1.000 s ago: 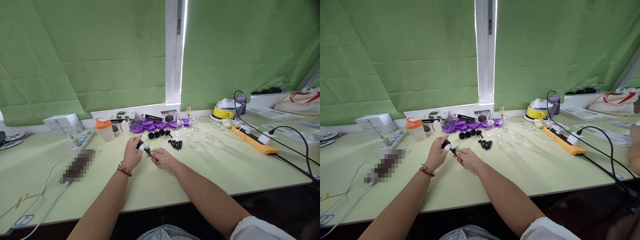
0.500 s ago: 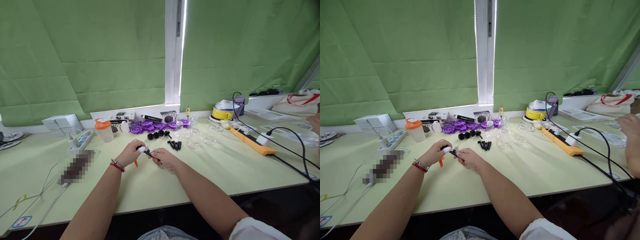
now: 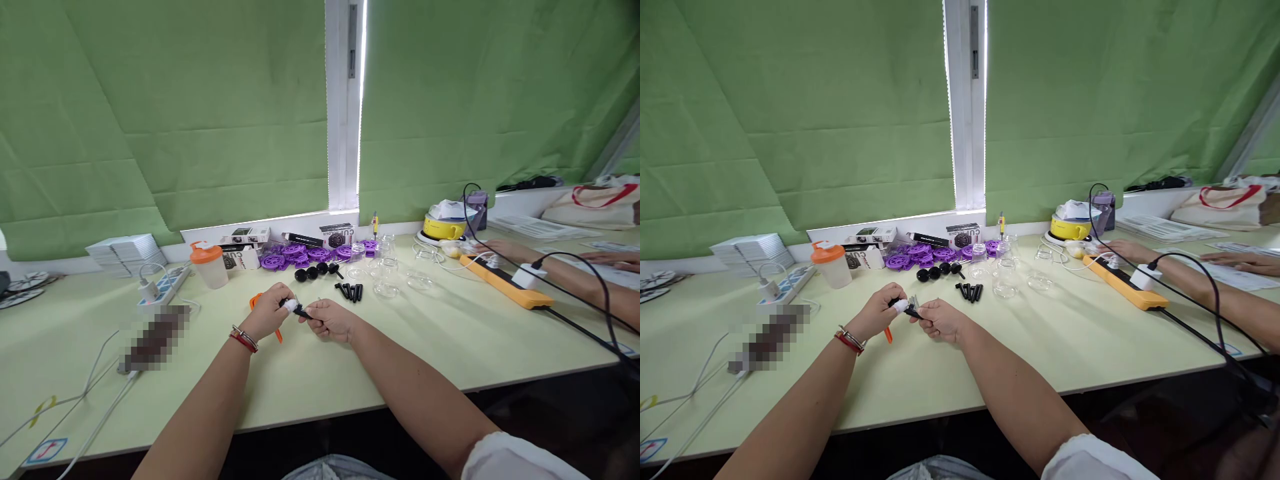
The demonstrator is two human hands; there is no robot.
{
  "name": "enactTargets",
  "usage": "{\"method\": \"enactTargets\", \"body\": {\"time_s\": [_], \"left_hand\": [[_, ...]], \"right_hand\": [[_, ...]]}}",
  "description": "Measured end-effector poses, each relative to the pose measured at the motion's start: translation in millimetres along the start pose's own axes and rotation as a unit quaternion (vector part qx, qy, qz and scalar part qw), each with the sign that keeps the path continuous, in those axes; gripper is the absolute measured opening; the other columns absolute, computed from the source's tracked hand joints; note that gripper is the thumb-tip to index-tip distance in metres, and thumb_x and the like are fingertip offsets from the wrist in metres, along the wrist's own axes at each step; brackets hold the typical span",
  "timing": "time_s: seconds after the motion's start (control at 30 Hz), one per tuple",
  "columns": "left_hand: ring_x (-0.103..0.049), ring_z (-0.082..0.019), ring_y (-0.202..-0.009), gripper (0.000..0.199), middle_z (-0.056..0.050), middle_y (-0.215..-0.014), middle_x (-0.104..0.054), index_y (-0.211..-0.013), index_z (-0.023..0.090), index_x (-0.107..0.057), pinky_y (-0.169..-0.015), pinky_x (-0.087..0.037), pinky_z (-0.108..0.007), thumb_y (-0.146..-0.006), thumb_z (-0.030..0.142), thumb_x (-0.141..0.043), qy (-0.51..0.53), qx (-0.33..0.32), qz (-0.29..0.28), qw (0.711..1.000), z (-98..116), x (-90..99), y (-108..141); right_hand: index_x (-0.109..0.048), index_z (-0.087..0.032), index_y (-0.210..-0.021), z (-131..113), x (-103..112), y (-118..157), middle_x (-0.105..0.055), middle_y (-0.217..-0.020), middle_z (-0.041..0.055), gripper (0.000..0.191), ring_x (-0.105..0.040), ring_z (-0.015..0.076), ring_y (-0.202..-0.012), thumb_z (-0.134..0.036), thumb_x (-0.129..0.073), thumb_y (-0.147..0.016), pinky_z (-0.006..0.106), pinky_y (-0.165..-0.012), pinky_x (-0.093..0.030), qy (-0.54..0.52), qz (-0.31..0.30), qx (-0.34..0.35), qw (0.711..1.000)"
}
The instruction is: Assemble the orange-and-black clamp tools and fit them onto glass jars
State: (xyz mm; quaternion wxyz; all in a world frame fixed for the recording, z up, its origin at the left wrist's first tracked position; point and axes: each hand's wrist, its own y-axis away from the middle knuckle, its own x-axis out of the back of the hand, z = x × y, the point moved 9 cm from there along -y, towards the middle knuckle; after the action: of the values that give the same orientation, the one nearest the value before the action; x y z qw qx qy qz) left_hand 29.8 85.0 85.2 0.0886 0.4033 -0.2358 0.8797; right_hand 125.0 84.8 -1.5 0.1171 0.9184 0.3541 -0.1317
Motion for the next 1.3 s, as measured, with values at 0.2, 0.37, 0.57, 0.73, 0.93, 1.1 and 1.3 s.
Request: {"method": "enactTargets", "body": {"time_s": [0.2, 0.37, 0.57, 0.73, 0.93, 1.1, 1.3], "left_hand": [[-0.05, -0.016, -0.077, 0.017, -0.001, -0.082, -0.051, -0.076, 0.021, -0.053, -0.071, -0.041, -0.028, -0.085, 0.025, -0.039, -0.018, -0.018, -0.001, 1.0, 5.3, -5.2, -1.3], [-0.049, -0.015, -0.076, 0.027, 0.0, -0.081, -0.052, -0.086, 0.022, -0.051, -0.072, -0.042, -0.028, -0.093, 0.035, -0.029, 0.027, -0.01, 0.02, 0.999, 5.3, -4.0, 0.7], [-0.051, -0.014, -0.069, 0.029, 0.001, -0.076, -0.053, -0.093, 0.022, -0.049, -0.066, -0.042, -0.027, -0.093, 0.041, -0.027, 0.042, -0.003, -0.007, 0.999, 8.4, -10.4, 1.0], [-0.052, -0.013, -0.062, 0.027, 0.004, -0.07, -0.051, -0.095, 0.025, -0.048, -0.059, -0.043, -0.025, -0.092, 0.043, -0.028, 0.054, 0.009, -0.035, 0.998, 15.4, -21.8, -1.2], [-0.059, -0.016, -0.069, 0.037, -0.003, -0.096, -0.057, -0.121, 0.023, -0.04, -0.067, -0.048, -0.032, -0.089, 0.041, -0.035, 0.005, -0.001, 0.038, 0.999, 18.6, -8.0, -4.0], [-0.05, -0.033, -0.115, 0.085, -0.017, -0.125, -0.05, -0.135, 0.016, -0.028, -0.093, -0.041, -0.047, -0.064, 0.041, -0.066, -0.146, -0.014, 0.08, 0.986, 22.7, -10.6, 5.1], [-0.039, -0.038, -0.126, 0.094, -0.021, -0.137, -0.039, -0.137, 0.014, -0.026, -0.103, -0.03, -0.052, -0.054, 0.03, -0.066, -0.219, 0.0, 0.108, 0.97, 25.0, -29.7, 8.4]], "right_hand": [[-0.057, -0.014, -0.086, -4.9, -6.9, 1.2, -0.032, -0.047, -0.0102, 0.028, -0.02, 0.0035, -0.041, -0.041, -0.063, -0.077, 0.021, -0.045, -0.012, -0.003, 0.007, 0.022, 1.0], [-0.052, -0.021, -0.102, -6.9, -11.4, 1.3, -0.034, -0.045, -0.0118, 0.034, -0.02, 0.0044, -0.039, -0.043, -0.062, -0.078, 0.021, -0.045, -0.01, 0.021, -0.002, 0.019, 1.0], [-0.052, -0.02, -0.088, -8.1, -12.3, 1.2, -0.028, -0.04, -0.0127, 0.036, -0.016, 0.004, -0.037, -0.054, -0.06, -0.077, 0.021, -0.042, -0.009, 0.068, -0.008, 0.013, 0.998], [-0.051, -0.019, -0.084, -10.2, -14.7, 3.8, -0.035, -0.042, -0.0108, 0.03, -0.018, 0.0042, -0.037, -0.048, -0.057, -0.08, 0.021, -0.04, -0.011, 0.082, -0.005, 0.011, 0.997], [-0.046, -0.02, -0.077, -19.4, -16.5, 0.7, -0.036, -0.043, -0.0105, 0.023, -0.018, 0.0037, -0.036, -0.041, -0.053, -0.082, 0.021, -0.039, -0.011, 0.057, 0.038, 0.066, 0.995], [-0.046, -0.02, -0.075, -26.2, 2.4, -2.1, -0.034, -0.042, -0.0107, 0.024, -0.02, 0.0042, -0.037, -0.041, -0.056, -0.079, 0.02, -0.04, -0.012, -0.008, 0.13, 0.103, 0.986], [-0.046, -0.018, -0.075, -21.8, 5.2, -3.9, -0.039, -0.043, -0.0087, 0.019, -0.025, 0.0053, -0.037, -0.035, -0.05, -0.084, 0.021, -0.041, -0.017, -0.025, 0.155, 0.099, 0.983]]}}
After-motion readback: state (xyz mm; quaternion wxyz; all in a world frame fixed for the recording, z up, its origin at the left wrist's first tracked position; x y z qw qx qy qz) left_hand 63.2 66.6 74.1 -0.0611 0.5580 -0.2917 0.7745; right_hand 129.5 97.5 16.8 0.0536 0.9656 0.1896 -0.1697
